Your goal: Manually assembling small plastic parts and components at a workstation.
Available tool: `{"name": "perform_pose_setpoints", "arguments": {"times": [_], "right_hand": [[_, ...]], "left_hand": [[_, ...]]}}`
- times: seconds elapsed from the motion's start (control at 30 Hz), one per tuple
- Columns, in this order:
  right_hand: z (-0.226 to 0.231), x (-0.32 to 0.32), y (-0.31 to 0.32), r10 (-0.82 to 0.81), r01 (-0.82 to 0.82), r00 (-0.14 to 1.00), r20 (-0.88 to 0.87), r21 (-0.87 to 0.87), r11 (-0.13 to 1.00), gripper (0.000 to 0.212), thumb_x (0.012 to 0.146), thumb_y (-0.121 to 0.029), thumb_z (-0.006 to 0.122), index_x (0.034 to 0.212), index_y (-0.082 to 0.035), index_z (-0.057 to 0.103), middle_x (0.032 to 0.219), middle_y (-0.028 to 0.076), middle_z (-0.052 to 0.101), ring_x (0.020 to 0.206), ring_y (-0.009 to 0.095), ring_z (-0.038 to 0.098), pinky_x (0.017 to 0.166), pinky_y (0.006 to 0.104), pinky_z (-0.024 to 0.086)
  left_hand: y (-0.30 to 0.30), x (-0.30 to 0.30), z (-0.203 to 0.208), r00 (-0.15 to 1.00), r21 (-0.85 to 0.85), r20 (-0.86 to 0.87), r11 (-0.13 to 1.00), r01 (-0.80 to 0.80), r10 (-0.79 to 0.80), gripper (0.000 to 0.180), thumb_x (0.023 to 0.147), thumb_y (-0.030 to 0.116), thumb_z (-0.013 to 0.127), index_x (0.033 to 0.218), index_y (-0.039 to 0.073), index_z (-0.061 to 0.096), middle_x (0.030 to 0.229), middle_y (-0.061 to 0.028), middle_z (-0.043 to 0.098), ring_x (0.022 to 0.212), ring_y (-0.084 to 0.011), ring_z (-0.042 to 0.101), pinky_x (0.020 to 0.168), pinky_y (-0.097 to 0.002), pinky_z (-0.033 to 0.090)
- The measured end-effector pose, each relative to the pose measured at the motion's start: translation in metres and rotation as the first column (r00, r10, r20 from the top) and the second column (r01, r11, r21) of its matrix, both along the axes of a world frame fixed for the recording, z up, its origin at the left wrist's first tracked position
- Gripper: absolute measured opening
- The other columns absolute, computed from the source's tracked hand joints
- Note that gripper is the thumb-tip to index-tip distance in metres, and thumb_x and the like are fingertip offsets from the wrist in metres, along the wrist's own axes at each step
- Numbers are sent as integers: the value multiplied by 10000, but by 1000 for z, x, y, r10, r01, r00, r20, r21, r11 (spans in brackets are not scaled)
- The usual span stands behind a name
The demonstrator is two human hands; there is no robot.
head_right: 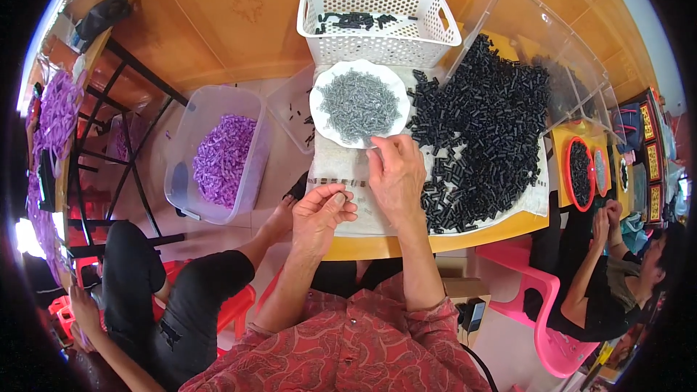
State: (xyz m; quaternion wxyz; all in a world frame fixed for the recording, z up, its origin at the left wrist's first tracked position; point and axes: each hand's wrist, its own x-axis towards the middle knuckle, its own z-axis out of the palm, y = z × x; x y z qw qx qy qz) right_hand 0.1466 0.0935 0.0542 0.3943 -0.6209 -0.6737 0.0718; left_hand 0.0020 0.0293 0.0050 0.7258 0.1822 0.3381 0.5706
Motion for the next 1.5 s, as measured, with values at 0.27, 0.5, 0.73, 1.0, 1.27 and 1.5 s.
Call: {"name": "perform_pose_setpoints", "arguments": {"times": [0.27,0.5,0.73,1.0,1.27,1.5], "right_hand": [[-8,4,7,36,-48,971,238,42,998,149,730,-55,723,875,-88,710,876,57,566,811,253,563,710,368,438],[-12,4,-3,31,-41,995,98,93,995,121,746,-47,716,860,-79,696,844,56,573,779,253,569,684,372,442],[-17,7,-21,-4,-15,942,-334,-55,998,142,816,6,645,954,-29,655,768,78,625,591,157,589,548,289,482],[-5,7,-48,-78,-16,878,-473,-190,982,119,829,-14,664,948,-3,668,775,61,642,577,74,541,532,226,441],[10,-9,-77,153,-217,853,-499,-73,973,141,804,5,691,943,-21,693,868,49,630,654,76,549,552,209,436],[11,-12,-78,178,-251,858,-482,-91,964,132,814,-4,693,945,-20,697,874,54,637,657,84,566,565,208,460]], "left_hand": [[0,0,-2,1000,-4,25,1000,4,-3,189,920,25,585,1100,-31,604,982,-137,664,815,-208,673,711,-325,581],[1,0,-3,1000,23,23,1000,2,-2,214,931,15,559,1138,-16,604,1027,-145,656,859,-211,667,753,-330,576],[0,1,-4,999,38,44,999,-4,2,239,929,3,555,1163,-15,600,1059,-151,650,903,-219,662,806,-339,569],[-1,0,0,974,-11,219,998,58,-54,269,948,50,547,1208,-12,577,1118,-157,639,909,-209,663,816,-327,563],[-3,-2,-2,951,-22,304,997,69,-59,267,948,76,561,1202,1,585,1101,-134,653,825,-145,640,741,-284,537],[-5,3,0,959,-39,281,998,48,-35,257,946,83,570,1190,7,595,1093,-130,659,811,-131,621,753,-294,532]]}}
